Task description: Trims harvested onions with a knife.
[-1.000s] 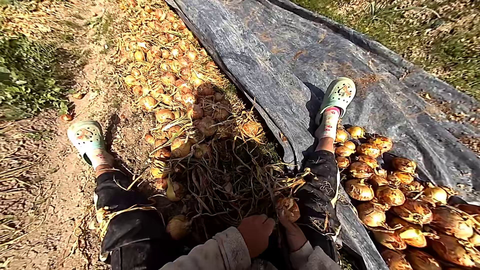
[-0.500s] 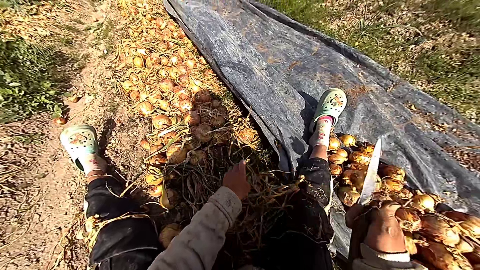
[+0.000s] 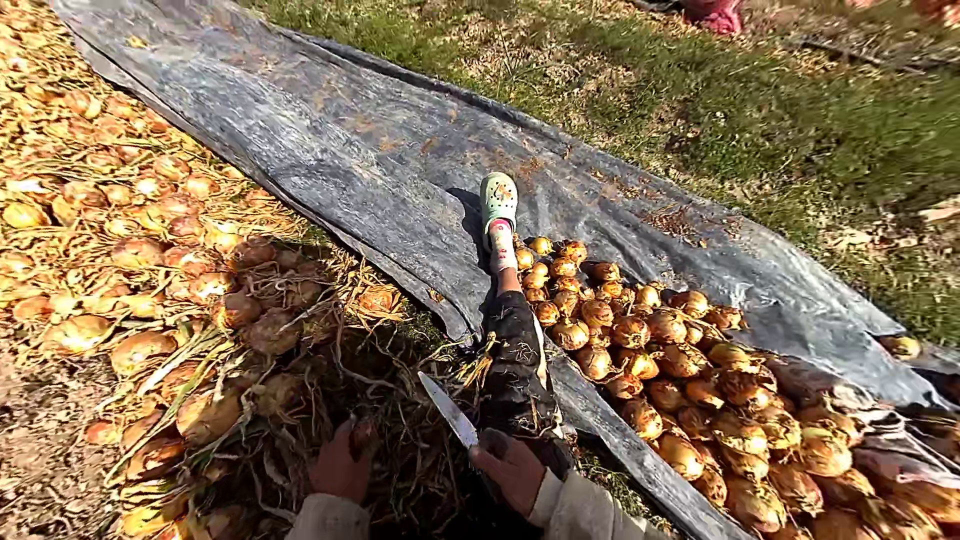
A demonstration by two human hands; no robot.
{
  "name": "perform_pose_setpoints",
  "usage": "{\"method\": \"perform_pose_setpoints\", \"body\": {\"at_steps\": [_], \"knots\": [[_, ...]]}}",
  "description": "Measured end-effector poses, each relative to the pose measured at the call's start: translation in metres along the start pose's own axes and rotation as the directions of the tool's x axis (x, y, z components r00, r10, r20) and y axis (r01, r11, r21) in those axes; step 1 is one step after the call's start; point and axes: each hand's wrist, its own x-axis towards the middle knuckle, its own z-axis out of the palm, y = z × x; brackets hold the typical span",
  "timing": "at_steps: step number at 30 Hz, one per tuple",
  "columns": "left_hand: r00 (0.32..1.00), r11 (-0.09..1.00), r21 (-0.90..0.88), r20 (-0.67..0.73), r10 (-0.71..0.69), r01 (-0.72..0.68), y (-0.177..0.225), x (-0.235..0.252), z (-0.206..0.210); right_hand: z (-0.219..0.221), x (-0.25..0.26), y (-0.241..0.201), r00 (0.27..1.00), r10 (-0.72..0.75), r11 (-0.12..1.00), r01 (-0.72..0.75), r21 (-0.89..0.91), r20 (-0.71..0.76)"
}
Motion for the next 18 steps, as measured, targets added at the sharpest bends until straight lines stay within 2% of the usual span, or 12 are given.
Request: {"method": "perform_pose_setpoints", "body": {"at_steps": [1,3,5,7,9,12,13,14,16,18], "knots": [[0.987,0.99,-0.071,-0.11,0.117,-0.125,0.008,-0.012,-0.002,-0.001,0.0,-0.003,1.0,0.015,1.0,-0.015,-0.004,0.003],[0.892,0.913,-0.153,-0.325,0.314,-0.377,0.033,-0.035,-0.005,-0.001,0.0,-0.007,1.0,0.022,1.0,-0.022,-0.02,-0.003],[0.816,0.848,-0.175,-0.423,0.393,-0.5,0.063,-0.052,-0.006,0.001,0.001,-0.009,1.0,0.0,1.0,-0.001,-0.011,-0.022],[0.785,0.81,-0.131,-0.374,0.493,-0.571,0.083,-0.064,-0.005,0.006,0.005,-0.006,0.996,-0.069,0.996,0.072,0.05,-0.053],[0.754,0.78,-0.01,-0.267,0.601,-0.625,0.091,-0.072,0.004,0.01,0.01,0.002,0.991,-0.109,0.973,0.123,0.195,-0.08],[0.583,0.633,0.118,-0.291,0.759,-0.765,0.082,-0.073,0.036,0.011,0.01,0.012,0.991,-0.064,0.891,0.109,0.44,-0.116],[0.566,0.605,0.099,-0.264,0.781,-0.79,0.078,-0.073,0.042,0.011,0.009,0.015,0.991,-0.018,0.858,0.081,0.506,-0.129],[0.584,0.604,0.052,-0.205,0.785,-0.795,0.076,-0.075,0.044,0.009,0.007,0.016,0.99,0.044,0.827,0.039,0.56,-0.133],[0.674,0.671,-0.069,-0.063,0.736,-0.738,0.079,-0.08,0.042,0.001,0.007,0.018,0.977,0.168,0.777,-0.047,0.628,-0.135],[0.747,0.748,-0.146,0.075,0.661,-0.648,0.091,-0.078,0.039,-0.008,0.011,0.02,0.952,0.222,0.743,-0.023,0.669,-0.213]]}}
